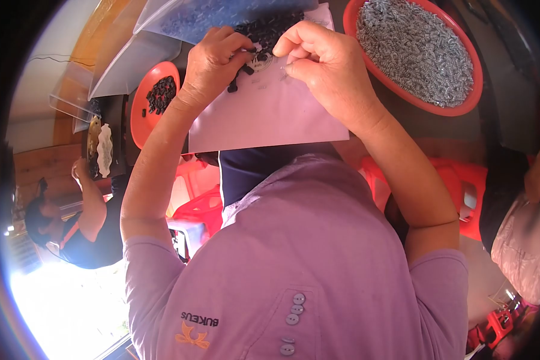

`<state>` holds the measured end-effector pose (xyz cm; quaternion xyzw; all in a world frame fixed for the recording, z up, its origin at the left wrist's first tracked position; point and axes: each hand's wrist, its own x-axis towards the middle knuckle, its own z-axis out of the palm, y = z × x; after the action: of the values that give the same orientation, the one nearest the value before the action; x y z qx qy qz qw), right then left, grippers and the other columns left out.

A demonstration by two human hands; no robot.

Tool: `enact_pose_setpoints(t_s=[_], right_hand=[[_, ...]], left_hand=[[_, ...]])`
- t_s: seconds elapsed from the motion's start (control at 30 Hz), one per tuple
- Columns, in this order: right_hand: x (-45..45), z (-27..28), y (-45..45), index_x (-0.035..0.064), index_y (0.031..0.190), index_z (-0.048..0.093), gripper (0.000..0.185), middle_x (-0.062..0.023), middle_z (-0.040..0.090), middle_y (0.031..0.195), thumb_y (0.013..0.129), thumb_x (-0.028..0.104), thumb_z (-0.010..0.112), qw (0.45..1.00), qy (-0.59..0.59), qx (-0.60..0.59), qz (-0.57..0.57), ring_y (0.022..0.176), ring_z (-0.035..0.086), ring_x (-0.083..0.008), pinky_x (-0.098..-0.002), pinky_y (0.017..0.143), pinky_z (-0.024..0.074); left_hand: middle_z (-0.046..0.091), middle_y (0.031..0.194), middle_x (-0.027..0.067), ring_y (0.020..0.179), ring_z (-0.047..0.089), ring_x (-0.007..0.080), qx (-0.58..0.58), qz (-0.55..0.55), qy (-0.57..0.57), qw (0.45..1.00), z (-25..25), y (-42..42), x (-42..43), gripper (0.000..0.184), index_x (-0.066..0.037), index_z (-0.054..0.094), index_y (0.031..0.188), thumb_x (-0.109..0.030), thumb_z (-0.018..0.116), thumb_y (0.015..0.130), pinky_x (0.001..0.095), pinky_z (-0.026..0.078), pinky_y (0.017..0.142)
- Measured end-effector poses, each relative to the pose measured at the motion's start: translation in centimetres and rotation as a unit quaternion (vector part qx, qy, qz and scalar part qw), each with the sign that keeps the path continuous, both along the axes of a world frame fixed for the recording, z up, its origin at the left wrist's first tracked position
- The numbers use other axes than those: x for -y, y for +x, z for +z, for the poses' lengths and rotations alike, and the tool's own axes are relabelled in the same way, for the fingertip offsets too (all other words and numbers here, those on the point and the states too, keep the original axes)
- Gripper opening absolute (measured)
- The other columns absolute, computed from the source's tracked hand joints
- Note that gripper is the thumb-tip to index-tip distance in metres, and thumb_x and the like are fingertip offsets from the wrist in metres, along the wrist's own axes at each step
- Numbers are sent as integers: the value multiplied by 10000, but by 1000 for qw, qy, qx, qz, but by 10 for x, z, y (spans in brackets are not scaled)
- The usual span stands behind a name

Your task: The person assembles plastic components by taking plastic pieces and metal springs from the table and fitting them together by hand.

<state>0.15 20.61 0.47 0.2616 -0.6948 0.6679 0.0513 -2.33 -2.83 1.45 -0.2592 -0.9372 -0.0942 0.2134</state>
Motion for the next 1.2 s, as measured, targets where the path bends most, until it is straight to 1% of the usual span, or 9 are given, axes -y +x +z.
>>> enact_pose_setpoints(t_s=[0.2,0.3,0.5,0.73,0.83,0.87,0.93,1.07,1.2], right_hand=[[0,0,0,-1,942,640,199,-26,662,798,759,-76,628,1000,-11,1,1,717,585,-61,-215,664,477],[-5,0,-1,15,969,642,169,-10,679,881,808,-33,631,999,32,22,9,823,620,-74,-216,766,490],[-1,-1,-2,2,939,645,187,-24,661,765,765,-64,626,1000,7,-2,-3,702,581,-60,-211,651,467],[0,-3,-2,7,936,651,185,-28,673,779,767,-63,621,1000,-4,2,-8,711,590,-61,-209,658,468],[0,-4,-3,9,935,654,185,-30,680,791,766,-62,622,1000,-10,-1,-9,723,594,-58,-208,665,469],[0,-4,-3,9,934,655,185,-30,682,795,767,-61,623,1000,-6,-3,-10,728,595,-56,-208,667,470],[-1,-2,-2,11,939,656,188,-28,683,796,768,-61,623,1000,1,10,-12,733,595,-53,-207,667,469],[11,6,9,18,958,657,212,-24,680,781,770,-71,621,999,-42,34,-1,719,590,-48,-202,658,466],[29,5,13,19,972,655,219,-33,685,775,783,-85,618,995,-98,26,-14,702,586,-50,-197,656,465]], left_hand=[[629,846,41,879,618,269,-11,-17,-48,999,-6,-9,-3,104,-85,671,852,-170,705,802,398,527,727],[632,845,53,868,620,280,-23,-14,-77,997,-6,-9,-5,85,-71,658,831,-149,683,810,404,530,715],[625,825,68,844,618,294,-41,-41,-50,997,-10,-7,-1,68,-66,644,828,-131,656,813,416,534,693],[626,813,92,839,621,307,-16,-28,-133,991,-7,-16,-2,86,-50,647,844,-123,655,800,426,533,685],[661,805,67,766,640,254,-5,-31,-49,998,-1,-13,-6,97,-36,666,882,-121,645,840,370,523,642],[670,807,67,743,638,231,88,-3,90,992,2,-8,-7,108,-26,672,895,-122,642,856,346,513,628],[687,811,66,696,633,185,267,50,357,894,18,16,-17,132,-5,683,921,-124,636,886,300,493,600],[679,754,130,607,616,164,308,58,692,651,22,44,-39,143,43,683,902,-94,671,862,267,475,525],[685,818,154,694,656,219,264,31,768,583,20,62,-56,141,62,660,936,-63,642,873,319,510,608]])
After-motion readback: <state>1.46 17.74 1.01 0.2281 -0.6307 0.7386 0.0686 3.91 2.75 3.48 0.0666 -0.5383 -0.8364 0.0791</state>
